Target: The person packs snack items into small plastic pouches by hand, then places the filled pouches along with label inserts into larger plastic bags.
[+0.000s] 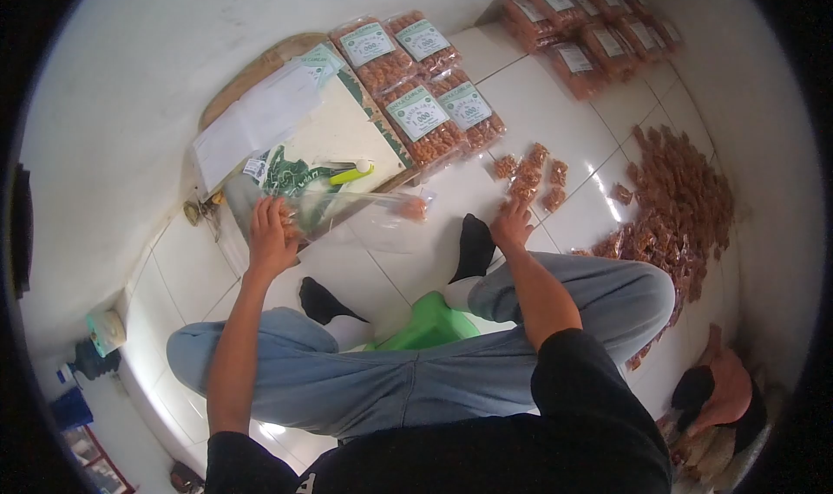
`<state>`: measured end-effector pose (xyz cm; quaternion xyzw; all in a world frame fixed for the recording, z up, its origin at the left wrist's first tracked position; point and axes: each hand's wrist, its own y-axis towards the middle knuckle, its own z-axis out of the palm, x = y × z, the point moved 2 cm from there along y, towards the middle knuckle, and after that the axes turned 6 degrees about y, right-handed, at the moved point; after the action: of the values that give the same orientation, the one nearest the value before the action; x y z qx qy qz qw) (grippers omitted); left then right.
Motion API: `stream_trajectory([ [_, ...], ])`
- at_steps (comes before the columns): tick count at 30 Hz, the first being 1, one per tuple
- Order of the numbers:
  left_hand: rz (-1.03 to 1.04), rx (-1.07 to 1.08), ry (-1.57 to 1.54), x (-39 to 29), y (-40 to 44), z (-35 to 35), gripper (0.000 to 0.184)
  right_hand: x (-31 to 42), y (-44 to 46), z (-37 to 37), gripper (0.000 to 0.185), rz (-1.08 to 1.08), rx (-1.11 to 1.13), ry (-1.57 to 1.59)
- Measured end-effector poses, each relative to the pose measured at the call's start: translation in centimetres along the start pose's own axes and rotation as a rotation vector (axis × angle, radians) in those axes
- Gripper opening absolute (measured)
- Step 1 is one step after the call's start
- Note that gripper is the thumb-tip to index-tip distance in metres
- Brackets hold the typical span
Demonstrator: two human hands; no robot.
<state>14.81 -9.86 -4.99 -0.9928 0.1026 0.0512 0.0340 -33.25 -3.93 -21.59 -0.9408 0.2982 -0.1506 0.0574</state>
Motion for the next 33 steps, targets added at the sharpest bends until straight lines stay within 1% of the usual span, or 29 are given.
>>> stream_trajectory([
  [4,-0.003,0.000,0.019,0.1,0.0,0.1,0.081,0.5,-0.1,-0.3,0.059,-0.017,0.052,-0.004],
  [7,-0.003,0.006,0.014,0.1,0.0,0.1,0.081,-0.3,0.5,0.1,0.058,-0.046,0.078,0.056],
  [9,0.001,-0.002,0.008,0.1,0.0,0.2,0.081,-0.4,1.1,0.8,0.054,-0.255,-0.175,0.235],
  [10,0.006,-0.010,0.002,0.1,-0.1,0.1,0.081,-0.5,1.3,1.2,0.054,-0.256,-0.172,0.237],
  [12,0.002,-0.005,0.007,0.1,-0.1,0.1,0.081,-0.4,1.4,1.5,0.051,-0.331,-0.153,0.356],
  [16,-0.005,0.013,0.028,-0.1,0.0,-0.1,0.081,0.5,0.3,-0.3,0.057,-0.310,-0.121,0.310],
  [18,0.000,0.005,0.022,0.0,-0.1,-0.1,0.081,1.1,-0.5,-1.5,0.062,-0.145,-0.002,0.149],
  [19,0.008,-0.006,0.015,0.1,-0.1,0.0,0.080,1.5,-0.8,-1.7,0.062,-0.148,-0.002,0.151],
  [21,0.003,-0.005,0.017,0.1,0.0,0.2,0.081,1.5,-1.1,-1.3,0.065,-0.083,0.063,0.073],
  [22,-0.002,-0.002,0.019,0.1,0.1,0.2,0.081,1.2,-1.0,-0.8,0.065,-0.089,0.062,0.077],
  [24,-0.004,0.001,0.021,0.2,0.1,0.0,0.081,1.0,-0.9,0.0,0.058,-0.133,0.038,0.048],
  [26,-0.008,0.007,0.020,0.1,0.0,-0.1,0.082,0.3,-0.4,0.4,0.060,-0.137,0.060,0.057],
  [29,0.006,-0.021,0.043,0.0,0.0,-0.1,0.080,0.2,0.3,0.1,0.062,-0.153,0.033,0.140],
  [31,0.006,-0.004,0.024,0.2,-0.1,0.1,0.083,2.3,-0.8,-3.9,0.065,0.012,0.164,0.274],
  [32,0.000,-0.002,0.026,0.3,-0.2,0.1,0.083,2.2,-0.8,-3.7,0.065,0.008,0.170,0.273],
  [33,0.004,-0.007,0.029,0.2,-0.1,0.0,0.083,1.9,-0.5,-3.5,0.062,0.002,0.120,0.250],
])
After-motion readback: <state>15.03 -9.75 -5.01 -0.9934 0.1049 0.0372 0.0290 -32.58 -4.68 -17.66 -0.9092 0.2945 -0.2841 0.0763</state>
